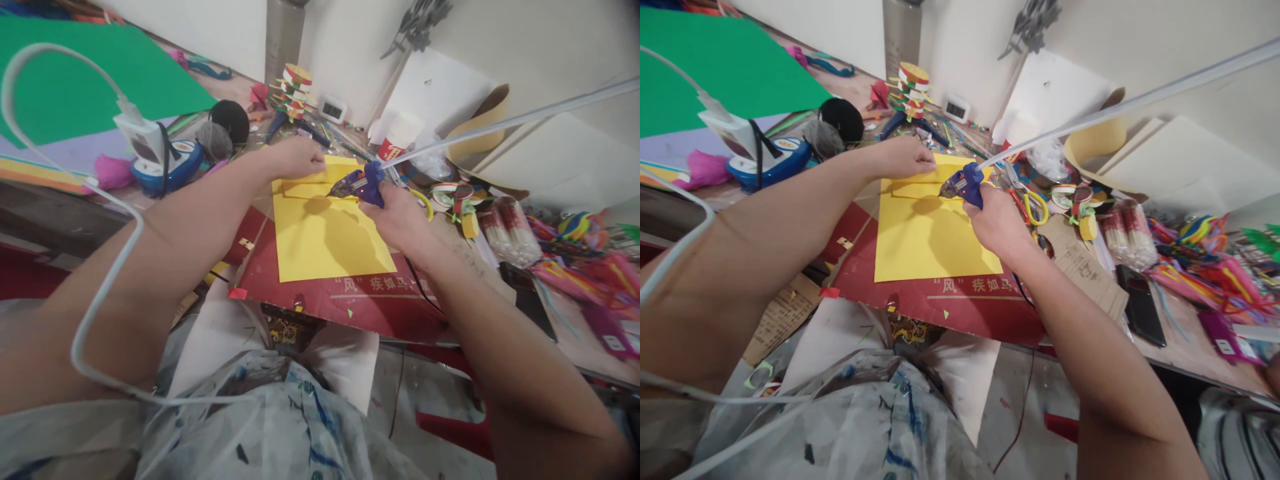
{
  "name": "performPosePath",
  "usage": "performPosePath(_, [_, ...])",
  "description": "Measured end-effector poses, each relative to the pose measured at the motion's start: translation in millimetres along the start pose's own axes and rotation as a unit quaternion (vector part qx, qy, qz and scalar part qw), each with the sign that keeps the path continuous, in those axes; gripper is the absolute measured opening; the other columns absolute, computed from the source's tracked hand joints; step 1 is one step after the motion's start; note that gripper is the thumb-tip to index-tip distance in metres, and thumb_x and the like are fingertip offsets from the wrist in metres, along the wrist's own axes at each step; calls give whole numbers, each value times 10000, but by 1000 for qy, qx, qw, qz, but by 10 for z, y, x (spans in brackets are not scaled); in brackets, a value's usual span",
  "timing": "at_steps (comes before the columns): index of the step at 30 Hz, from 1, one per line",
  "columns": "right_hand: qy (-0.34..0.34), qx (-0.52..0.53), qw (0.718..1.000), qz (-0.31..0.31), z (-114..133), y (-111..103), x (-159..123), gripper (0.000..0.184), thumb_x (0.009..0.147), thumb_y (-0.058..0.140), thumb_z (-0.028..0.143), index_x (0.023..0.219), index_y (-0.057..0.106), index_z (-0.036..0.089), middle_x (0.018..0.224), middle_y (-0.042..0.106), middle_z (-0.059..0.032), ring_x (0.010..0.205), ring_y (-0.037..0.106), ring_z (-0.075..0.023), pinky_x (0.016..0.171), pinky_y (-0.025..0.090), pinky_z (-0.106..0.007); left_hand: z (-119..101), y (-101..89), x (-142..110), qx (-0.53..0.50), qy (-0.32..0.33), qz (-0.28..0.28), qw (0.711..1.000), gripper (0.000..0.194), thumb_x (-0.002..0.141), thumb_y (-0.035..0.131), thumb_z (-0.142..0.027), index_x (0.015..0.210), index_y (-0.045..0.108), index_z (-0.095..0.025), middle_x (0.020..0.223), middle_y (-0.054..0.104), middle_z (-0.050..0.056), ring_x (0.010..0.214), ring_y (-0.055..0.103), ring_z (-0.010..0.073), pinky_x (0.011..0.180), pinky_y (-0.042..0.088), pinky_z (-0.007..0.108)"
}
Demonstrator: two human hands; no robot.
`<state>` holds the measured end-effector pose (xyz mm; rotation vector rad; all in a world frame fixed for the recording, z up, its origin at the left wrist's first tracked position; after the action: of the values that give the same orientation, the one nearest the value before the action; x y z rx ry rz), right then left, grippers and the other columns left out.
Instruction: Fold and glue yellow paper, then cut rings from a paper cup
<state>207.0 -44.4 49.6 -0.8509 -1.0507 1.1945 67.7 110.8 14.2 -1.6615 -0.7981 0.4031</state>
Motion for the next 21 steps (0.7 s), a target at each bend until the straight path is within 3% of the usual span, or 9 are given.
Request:
performPosePath(10, [-18, 12, 1000, -6, 180, 145, 248, 189, 941, 591, 246, 1072, 711, 181, 1046, 774, -167, 1027, 699, -341, 892, 519, -421, 1, -7, 4, -11, 22, -8, 1000, 440, 944, 476, -467, 1009, 801, -178, 725, 657, 27, 838, 627, 192, 798, 405, 300])
performPosePath(21, [4, -4, 1000, 2, -7, -44, 15, 105, 927, 655, 291, 951, 701, 200, 924, 768, -130, 899, 693, -306, 773, 494, -360, 26, 16, 6, -2, -6, 2, 1000, 460, 938, 491, -436, 1126, 828, -186, 909, 760, 60, 972, 676, 221, 954, 449, 328])
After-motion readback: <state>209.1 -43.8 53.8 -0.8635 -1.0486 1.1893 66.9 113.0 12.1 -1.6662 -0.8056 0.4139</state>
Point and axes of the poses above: each hand's wrist, its own x-axis towards the middle knuckle, its own y-axis out of the palm, z = x × y, the point moved 10 cm from there along x, towards the middle knuckle
